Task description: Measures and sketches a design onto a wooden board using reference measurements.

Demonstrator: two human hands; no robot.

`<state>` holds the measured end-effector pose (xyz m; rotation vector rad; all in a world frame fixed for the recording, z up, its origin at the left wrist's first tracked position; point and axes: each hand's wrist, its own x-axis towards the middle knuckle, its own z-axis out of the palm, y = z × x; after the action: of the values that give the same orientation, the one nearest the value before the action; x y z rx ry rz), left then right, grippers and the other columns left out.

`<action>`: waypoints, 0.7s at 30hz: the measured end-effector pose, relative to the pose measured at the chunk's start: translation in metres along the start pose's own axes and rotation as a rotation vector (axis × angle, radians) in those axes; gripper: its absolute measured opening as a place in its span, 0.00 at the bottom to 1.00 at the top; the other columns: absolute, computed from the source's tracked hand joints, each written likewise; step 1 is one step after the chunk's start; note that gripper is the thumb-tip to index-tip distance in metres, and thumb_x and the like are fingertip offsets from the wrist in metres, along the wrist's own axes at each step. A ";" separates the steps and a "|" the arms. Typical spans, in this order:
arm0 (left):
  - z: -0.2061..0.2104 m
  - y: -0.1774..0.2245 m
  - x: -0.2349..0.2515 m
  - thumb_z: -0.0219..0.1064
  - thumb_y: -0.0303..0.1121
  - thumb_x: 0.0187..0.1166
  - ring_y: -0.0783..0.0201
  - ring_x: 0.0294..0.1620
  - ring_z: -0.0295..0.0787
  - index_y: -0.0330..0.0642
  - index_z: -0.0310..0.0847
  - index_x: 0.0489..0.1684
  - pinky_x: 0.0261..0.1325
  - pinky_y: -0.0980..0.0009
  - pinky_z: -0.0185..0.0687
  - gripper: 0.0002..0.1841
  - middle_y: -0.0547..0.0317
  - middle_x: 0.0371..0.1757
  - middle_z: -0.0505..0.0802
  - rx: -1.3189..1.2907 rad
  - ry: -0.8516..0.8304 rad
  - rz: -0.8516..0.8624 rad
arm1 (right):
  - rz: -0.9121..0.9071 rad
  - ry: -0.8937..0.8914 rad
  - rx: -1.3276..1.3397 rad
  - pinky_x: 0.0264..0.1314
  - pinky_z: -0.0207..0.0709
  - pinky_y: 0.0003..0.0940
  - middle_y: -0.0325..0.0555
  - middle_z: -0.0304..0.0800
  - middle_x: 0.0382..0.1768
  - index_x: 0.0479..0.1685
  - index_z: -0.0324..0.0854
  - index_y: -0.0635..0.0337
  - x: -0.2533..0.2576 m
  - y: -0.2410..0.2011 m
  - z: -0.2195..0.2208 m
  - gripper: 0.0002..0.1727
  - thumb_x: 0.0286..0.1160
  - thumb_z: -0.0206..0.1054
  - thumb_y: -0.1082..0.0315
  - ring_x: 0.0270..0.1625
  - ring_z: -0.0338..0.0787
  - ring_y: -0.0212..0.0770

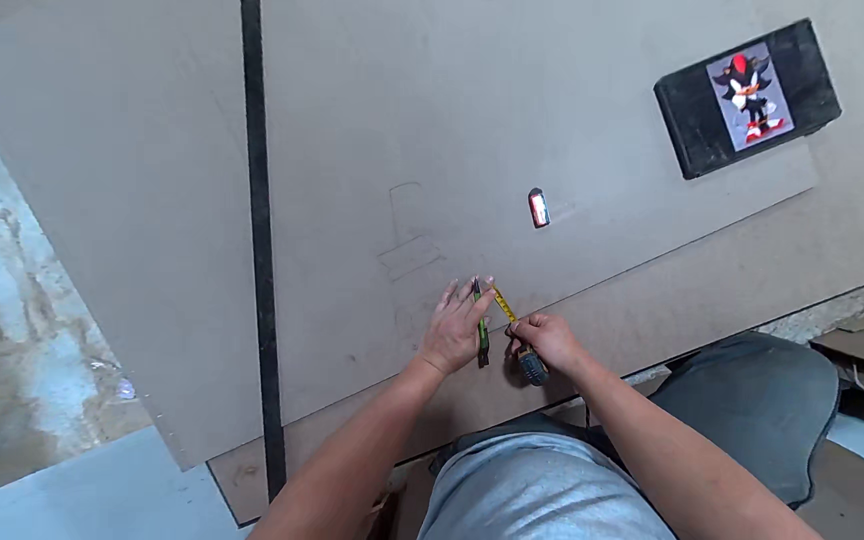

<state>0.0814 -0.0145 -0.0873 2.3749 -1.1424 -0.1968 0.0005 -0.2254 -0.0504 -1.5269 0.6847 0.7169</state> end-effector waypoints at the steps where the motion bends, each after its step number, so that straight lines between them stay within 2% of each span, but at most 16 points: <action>1: -0.001 0.001 -0.001 0.50 0.38 0.91 0.55 0.94 0.58 0.49 0.71 0.86 0.95 0.45 0.46 0.25 0.61 0.91 0.71 -0.003 -0.013 -0.004 | -0.005 0.003 -0.006 0.44 0.89 0.43 0.41 0.97 0.30 0.41 0.92 0.55 -0.001 0.001 0.001 0.19 0.90 0.59 0.54 0.34 0.95 0.38; 8: -0.004 -0.003 0.007 0.48 0.38 0.91 0.56 0.95 0.53 0.53 0.71 0.86 0.96 0.44 0.42 0.24 0.66 0.92 0.69 0.017 -0.076 0.034 | 0.001 0.020 0.055 0.40 0.89 0.40 0.40 0.97 0.28 0.42 0.92 0.55 -0.002 -0.001 0.002 0.16 0.86 0.64 0.55 0.31 0.95 0.37; 13: -0.005 -0.003 0.009 0.48 0.38 0.92 0.57 0.96 0.51 0.54 0.71 0.86 0.97 0.44 0.40 0.24 0.67 0.92 0.68 0.015 -0.105 0.048 | 0.010 0.071 0.028 0.39 0.88 0.41 0.37 0.96 0.27 0.39 0.93 0.52 -0.001 0.000 0.005 0.20 0.89 0.61 0.50 0.30 0.93 0.35; 21: -0.004 -0.004 0.008 0.49 0.37 0.91 0.59 0.95 0.53 0.49 0.66 0.89 0.97 0.46 0.41 0.26 0.62 0.93 0.68 -0.037 -0.046 0.034 | -0.014 0.096 0.023 0.37 0.87 0.41 0.36 0.95 0.25 0.34 0.92 0.50 -0.003 0.001 0.006 0.16 0.85 0.64 0.55 0.29 0.93 0.34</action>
<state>0.0903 -0.0168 -0.0856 2.3279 -1.1887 -0.2602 -0.0022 -0.2190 -0.0495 -1.5516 0.7514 0.6265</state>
